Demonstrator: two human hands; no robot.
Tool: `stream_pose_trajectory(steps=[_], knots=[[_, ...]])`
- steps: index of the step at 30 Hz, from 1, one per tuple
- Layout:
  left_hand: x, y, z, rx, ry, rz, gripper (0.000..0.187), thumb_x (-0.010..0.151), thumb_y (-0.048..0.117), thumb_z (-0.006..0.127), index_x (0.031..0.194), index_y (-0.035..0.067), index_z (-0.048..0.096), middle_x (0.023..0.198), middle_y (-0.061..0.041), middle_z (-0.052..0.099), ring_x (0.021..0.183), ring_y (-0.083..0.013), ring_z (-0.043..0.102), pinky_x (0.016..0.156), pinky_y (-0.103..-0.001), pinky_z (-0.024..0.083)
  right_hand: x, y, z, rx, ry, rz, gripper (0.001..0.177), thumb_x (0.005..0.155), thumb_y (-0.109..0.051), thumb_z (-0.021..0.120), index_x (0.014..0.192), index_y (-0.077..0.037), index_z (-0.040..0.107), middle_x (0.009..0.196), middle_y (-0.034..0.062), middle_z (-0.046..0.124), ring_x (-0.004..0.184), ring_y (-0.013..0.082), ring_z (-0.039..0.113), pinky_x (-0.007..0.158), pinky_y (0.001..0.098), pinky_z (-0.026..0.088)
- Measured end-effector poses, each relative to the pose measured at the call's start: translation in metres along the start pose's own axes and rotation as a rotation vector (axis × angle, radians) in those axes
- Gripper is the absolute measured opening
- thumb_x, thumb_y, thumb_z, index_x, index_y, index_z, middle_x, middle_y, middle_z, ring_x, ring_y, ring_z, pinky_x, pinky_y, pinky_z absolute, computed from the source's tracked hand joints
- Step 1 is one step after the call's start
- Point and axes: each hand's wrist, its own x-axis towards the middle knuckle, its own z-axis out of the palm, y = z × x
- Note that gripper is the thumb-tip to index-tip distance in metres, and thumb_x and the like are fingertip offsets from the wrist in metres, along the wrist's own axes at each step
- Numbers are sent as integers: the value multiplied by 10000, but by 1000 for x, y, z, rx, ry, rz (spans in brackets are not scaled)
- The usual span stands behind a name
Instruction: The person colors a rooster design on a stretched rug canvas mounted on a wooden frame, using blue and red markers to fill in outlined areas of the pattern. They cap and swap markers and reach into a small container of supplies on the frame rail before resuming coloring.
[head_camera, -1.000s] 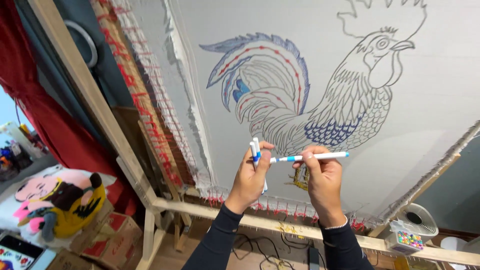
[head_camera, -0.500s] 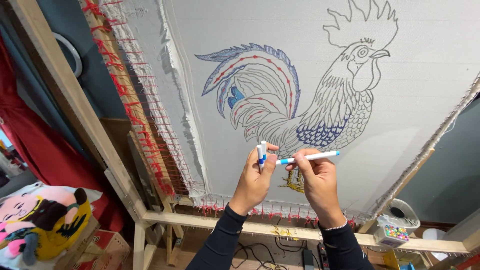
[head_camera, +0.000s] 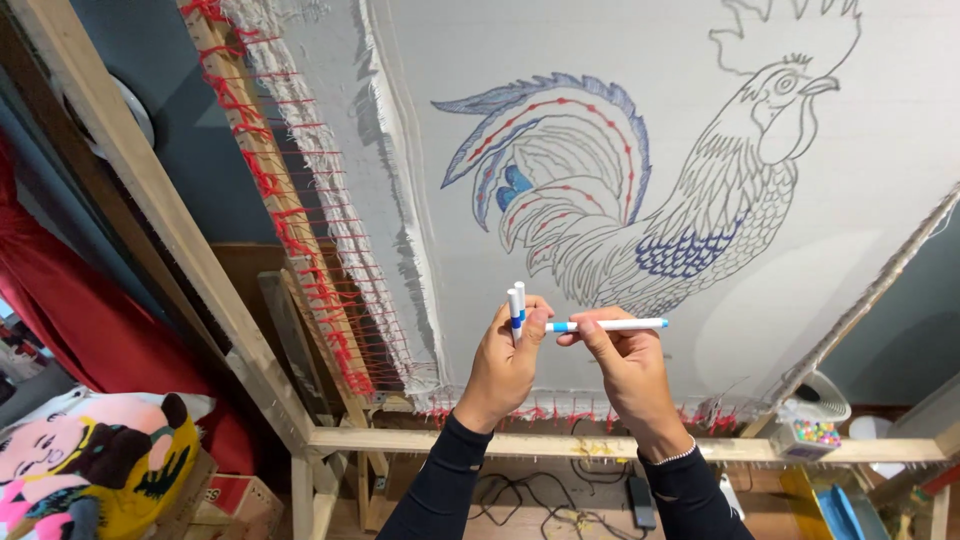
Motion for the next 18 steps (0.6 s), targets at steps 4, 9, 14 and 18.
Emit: stream_pose_trajectory(steps=[4,9,14,18], knots=[[0,-18,-35,9,-16,-44,270,1088,295,555,1096,39,638,810,29,485,750,-70,438,672,-248,411,-7,7,18,-30,-6,79,176,982,-131,678,1046,30,708,925,108,750,883,147,707,831,286,548],[1,-36,-73,-86,-73,-97,395,1094,377,506,1193,22,646,922,-23,636,898,-127,593,821,-263,481,-12,14,30,-73,132,75,229,994,-89,674,1173,44,727,1028,120,763,954,130,677,880,275,494],[9,-44,-76,-348,-121,-185,543,1099,449,367,1380,39,586,1380,-74,627,1385,-178,511,1149,-309,356,-10,37,67,-1,240,-8,226,970,-71,683,1176,23,679,1093,100,754,1000,110,689,907,243,511],[23,-36,-66,-541,-204,-234,513,1081,450,342,1426,125,536,1498,-71,542,1425,-177,470,1205,-338,339,-1,58,85,-80,120,17,237,941,-73,699,1160,8,662,1080,59,741,984,69,680,834,221,528]])
